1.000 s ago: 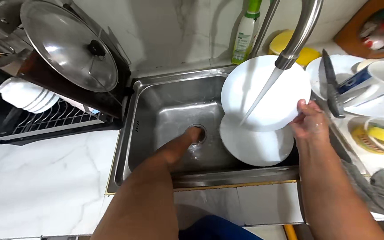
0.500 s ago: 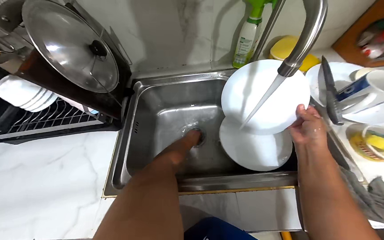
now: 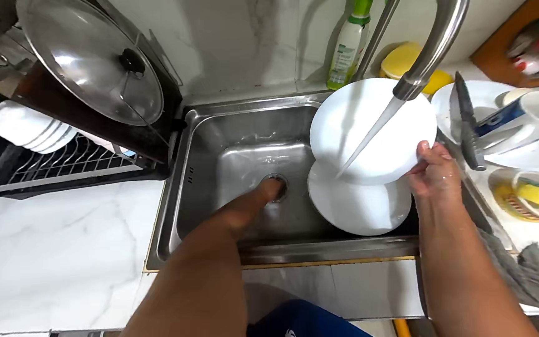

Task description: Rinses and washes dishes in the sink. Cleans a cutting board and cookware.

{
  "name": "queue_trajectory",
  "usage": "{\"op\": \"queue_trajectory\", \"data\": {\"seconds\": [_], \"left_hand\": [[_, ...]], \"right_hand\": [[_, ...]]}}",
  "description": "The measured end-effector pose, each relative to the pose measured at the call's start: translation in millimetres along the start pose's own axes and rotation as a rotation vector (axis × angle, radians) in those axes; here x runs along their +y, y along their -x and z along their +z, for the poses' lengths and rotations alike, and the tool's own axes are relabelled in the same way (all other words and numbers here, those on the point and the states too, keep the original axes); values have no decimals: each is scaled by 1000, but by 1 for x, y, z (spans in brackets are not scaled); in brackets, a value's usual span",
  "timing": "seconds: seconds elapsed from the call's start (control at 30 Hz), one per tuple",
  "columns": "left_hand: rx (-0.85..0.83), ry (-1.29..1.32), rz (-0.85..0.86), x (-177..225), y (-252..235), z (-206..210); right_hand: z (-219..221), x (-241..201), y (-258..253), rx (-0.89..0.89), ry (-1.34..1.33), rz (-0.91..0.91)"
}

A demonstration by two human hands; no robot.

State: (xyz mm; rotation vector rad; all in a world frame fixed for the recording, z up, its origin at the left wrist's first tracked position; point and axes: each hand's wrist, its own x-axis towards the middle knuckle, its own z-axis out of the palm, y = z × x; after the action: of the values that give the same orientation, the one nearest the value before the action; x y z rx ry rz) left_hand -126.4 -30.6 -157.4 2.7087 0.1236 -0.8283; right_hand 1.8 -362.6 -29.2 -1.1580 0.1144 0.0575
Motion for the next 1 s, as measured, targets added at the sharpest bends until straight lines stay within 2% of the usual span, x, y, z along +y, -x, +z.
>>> {"op": "queue_trajectory", "data": {"seconds": [0.13,0.27,0.33,0.4,0.47,0.63,0.73,0.83,0.93,1.0], "left_hand": [[6,-7,-36,-10,-6,10],[-9,69,-112,4,-13,13],[-59,35,-32,-2,-6,4],[-74,11,149,-7,-3,-10],[-59,2,232,1,15,-34],[59,-122,227,18,24,-122],[195,-123,257,31,23,-181],[411,-89,232,50,27,-233],[622,-15,174,61,10,-266],[680,67,131,65,-9,-274]], "right_hand": [[1,2,3,7,-22,5],[-1,1,1,2,-14,10],[1,2,5,2,-21,15],[-1,0,4,-2,-38,1],[-3,2,3,-5,-48,8],[-1,0,2,16,-59,12],[2,-1,3,19,-50,-1],[-2,-1,1,11,-27,-11],[-2,-1,0,-4,-18,-9],[0,-2,2,-11,-39,-12]]}}
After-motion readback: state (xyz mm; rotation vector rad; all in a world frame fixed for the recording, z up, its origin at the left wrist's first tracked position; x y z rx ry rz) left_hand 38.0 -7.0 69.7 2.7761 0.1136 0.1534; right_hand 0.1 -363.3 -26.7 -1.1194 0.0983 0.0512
